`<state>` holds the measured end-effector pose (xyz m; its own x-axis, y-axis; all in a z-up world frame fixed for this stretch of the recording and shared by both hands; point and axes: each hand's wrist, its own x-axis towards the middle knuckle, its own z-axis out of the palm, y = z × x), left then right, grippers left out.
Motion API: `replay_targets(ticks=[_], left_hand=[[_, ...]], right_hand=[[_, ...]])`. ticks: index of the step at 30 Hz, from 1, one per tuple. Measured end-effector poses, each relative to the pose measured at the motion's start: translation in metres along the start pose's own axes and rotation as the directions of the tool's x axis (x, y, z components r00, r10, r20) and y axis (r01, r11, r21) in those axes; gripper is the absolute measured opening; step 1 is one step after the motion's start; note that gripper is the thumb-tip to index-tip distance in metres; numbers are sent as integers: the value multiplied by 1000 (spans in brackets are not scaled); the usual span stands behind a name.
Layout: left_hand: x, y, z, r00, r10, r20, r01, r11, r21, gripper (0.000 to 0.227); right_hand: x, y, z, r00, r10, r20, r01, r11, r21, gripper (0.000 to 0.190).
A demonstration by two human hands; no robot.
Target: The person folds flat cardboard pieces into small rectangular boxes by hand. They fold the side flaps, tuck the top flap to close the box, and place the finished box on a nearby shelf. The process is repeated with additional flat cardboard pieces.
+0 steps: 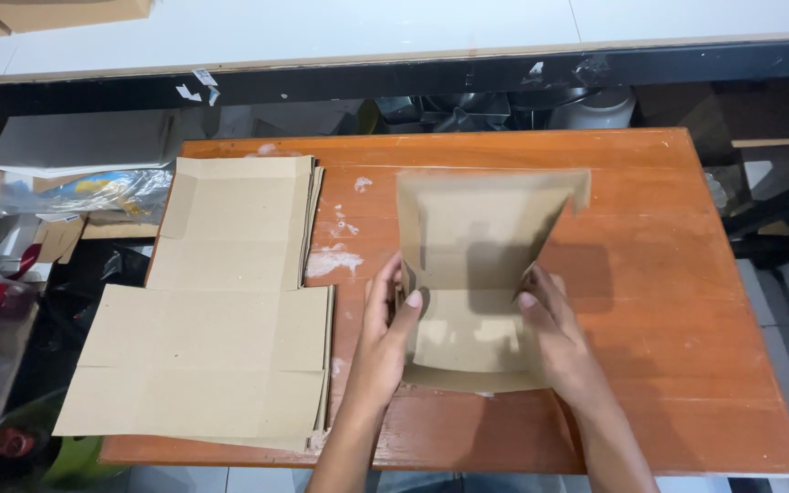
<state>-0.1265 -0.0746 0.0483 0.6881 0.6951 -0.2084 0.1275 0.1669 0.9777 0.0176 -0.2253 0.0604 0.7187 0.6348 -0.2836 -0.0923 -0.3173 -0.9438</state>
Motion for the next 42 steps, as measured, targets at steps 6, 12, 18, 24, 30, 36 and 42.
replay_targets(ticks=[6, 12, 18, 24, 30, 36, 42], left_hand=[[-5, 7, 4, 995, 101, -15, -101, 994, -29, 25], [-3, -9, 6, 938, 343, -41, -344, 938, -32, 45], [-11, 17, 5, 950, 307, 58, -309, 951, 29, 41], [-4, 5, 6, 932, 358, -50, -352, 931, 101, 37], [-10, 13, 3, 842, 540, -4, -535, 835, 130, 54], [-7, 6, 2, 799, 602, 1, -602, 798, 28, 36], [-6, -7, -7, 890, 433, 140, -419, 900, -121, 27]], right_hand=[[2, 0, 9, 978, -207, 9, 207, 974, -91, 62], [13, 27, 10, 957, -213, -197, 237, 966, 107, 49], [4, 4, 19, 900, -315, -300, 351, 933, 75, 45], [-5, -1, 23, 839, -370, -398, 382, 923, -53, 44], [-6, 0, 24, 801, -442, -404, 439, 892, -106, 42], [-2, 5, 19, 799, -500, -333, 483, 864, -140, 33], [-11, -4, 20, 889, -288, -357, 328, 943, 53, 33]])
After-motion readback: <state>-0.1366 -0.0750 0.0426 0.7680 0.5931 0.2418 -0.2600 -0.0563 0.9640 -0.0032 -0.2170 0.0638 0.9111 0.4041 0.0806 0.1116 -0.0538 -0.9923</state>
